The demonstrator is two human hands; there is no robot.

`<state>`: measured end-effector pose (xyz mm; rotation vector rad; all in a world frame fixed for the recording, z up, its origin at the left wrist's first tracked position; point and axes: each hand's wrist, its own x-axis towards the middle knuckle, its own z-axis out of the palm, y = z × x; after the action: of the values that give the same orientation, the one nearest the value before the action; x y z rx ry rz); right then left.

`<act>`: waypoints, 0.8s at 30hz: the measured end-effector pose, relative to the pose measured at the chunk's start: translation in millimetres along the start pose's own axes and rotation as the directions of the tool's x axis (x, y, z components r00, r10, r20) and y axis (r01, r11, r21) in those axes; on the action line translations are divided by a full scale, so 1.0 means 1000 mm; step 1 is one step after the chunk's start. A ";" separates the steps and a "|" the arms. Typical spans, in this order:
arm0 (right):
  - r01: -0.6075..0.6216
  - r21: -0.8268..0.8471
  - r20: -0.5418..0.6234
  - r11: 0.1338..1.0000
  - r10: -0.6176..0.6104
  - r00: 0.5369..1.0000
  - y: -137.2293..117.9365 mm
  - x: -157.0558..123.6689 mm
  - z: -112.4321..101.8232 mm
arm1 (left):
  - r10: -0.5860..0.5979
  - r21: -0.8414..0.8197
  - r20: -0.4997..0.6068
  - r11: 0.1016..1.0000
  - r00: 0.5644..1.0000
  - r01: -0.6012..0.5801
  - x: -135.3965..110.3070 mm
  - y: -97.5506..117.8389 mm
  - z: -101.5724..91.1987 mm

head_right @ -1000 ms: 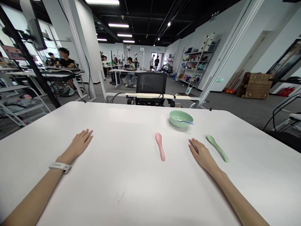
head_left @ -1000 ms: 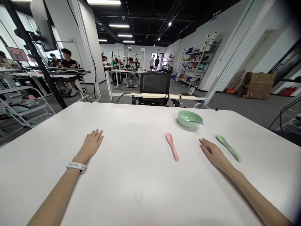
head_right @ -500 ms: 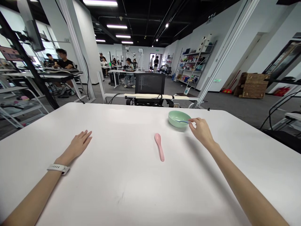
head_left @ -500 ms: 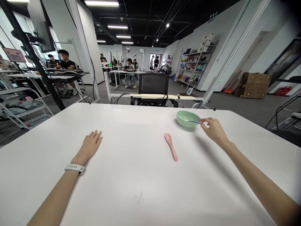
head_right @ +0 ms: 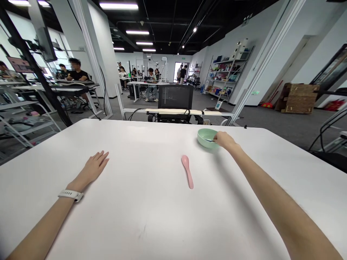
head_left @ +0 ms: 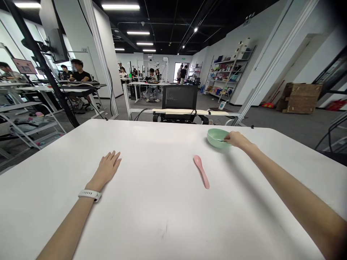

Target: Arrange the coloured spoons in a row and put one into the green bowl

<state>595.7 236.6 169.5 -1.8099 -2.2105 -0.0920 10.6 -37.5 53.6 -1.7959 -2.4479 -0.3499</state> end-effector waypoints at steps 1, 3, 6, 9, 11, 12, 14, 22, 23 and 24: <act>-0.026 -0.007 0.037 1.000 0.027 0.999 -0.001 -0.003 -0.004 | -0.003 -0.003 0.004 1.000 1.000 0.003 0.000 0.001 -0.001; -0.068 -0.019 0.073 0.998 0.069 0.995 -0.001 -0.013 -0.014 | -0.005 -0.008 0.011 1.000 1.000 0.005 -0.001 0.001 -0.002; -0.108 0.010 0.032 0.994 0.108 0.994 0.001 -0.041 -0.030 | -0.003 -0.014 0.002 1.000 1.000 0.003 0.000 0.001 0.000; -0.191 0.109 -0.013 0.975 0.194 0.981 0.008 -0.084 -0.036 | -0.005 -0.017 -0.025 1.000 1.000 0.004 0.000 -0.001 0.006; -0.258 0.165 -0.005 0.952 0.262 0.965 0.013 -0.114 -0.031 | -0.003 -0.022 -0.047 1.000 0.999 0.002 0.001 -0.002 0.009; -0.283 0.188 0.006 0.940 0.288 0.958 0.016 -0.129 -0.026 | 0.000 -0.026 -0.055 1.000 0.998 -0.001 0.001 -0.003 0.010; -0.313 0.226 0.036 0.923 0.313 0.949 0.019 -0.154 -0.013 | 0.005 -0.036 -0.058 0.999 0.998 -0.007 0.002 -0.005 0.012; -0.327 0.212 0.123 0.921 0.307 0.944 0.017 -0.189 0.025 | 0.022 -0.026 -0.061 0.999 0.998 -0.024 0.005 -0.009 0.014; -0.346 0.163 0.115 0.924 0.330 0.937 0.018 -0.187 0.023 | 0.023 -0.023 -0.054 0.999 0.998 -0.025 0.006 -0.009 0.013; -0.365 0.102 0.096 0.926 0.356 0.930 0.020 -0.184 0.019 | 0.023 -0.020 -0.047 1.000 0.999 -0.024 0.006 -0.008 0.013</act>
<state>643.6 70.5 101.4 -2.1461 -1.8440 0.1825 1.8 -31.5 41.3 -1.8013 -2.3983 -0.4122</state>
